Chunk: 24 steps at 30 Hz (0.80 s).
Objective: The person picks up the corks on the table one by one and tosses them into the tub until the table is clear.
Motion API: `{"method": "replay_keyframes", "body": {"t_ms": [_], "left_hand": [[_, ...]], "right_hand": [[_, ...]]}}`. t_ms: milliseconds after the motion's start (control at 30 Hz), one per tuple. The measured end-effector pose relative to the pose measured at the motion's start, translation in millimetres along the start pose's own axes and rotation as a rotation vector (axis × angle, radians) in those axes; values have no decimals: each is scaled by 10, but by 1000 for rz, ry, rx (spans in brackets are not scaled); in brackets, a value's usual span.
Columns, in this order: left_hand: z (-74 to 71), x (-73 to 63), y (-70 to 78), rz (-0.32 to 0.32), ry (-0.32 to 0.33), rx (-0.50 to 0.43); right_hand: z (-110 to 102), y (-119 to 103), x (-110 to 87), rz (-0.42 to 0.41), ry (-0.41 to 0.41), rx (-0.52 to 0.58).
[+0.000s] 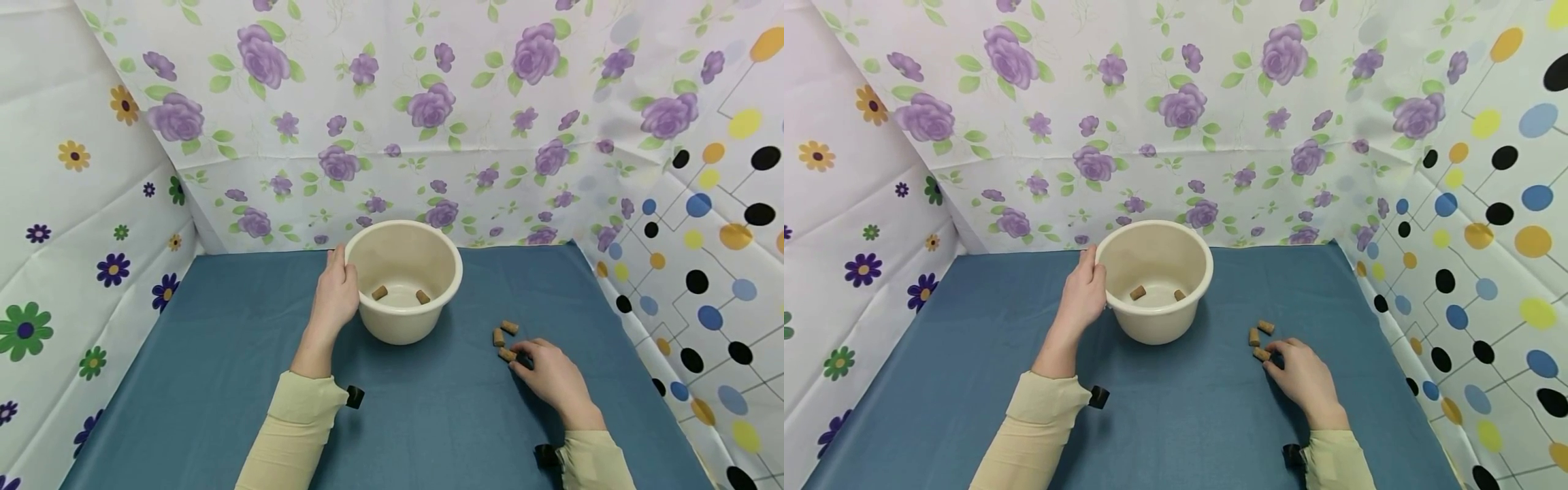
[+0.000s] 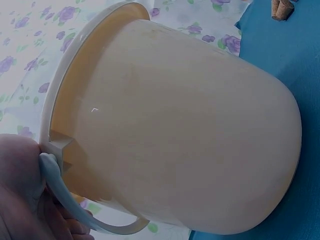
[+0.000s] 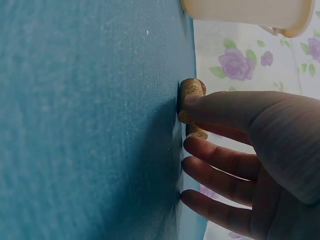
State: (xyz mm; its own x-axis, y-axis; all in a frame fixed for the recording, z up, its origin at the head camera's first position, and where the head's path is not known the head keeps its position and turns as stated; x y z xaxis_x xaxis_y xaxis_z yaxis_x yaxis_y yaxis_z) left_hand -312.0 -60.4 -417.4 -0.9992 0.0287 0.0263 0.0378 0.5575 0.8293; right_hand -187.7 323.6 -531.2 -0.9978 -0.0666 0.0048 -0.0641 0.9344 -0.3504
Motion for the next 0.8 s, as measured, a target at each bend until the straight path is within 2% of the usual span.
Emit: {"method": "replay_keyframes", "body": {"t_ms": [800], "left_hand": [[1, 2, 1, 1, 0, -4]], "right_hand": [[-6, 25, -31, -9, 4, 1]]}}
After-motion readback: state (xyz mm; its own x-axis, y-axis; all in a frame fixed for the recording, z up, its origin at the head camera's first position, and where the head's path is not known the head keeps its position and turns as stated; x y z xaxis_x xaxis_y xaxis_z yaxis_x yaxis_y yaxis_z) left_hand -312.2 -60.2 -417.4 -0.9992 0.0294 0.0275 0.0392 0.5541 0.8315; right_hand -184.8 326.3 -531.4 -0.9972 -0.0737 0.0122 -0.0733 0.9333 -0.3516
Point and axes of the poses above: each hand's wrist, its own x-axis towards the middle knuckle, its own z-axis out of the palm, y = z × x, the point moved 9 cm from there along x, towards the middle knuckle, and after that the axes turned 4 degrees about -z, right-handed, at the moved point
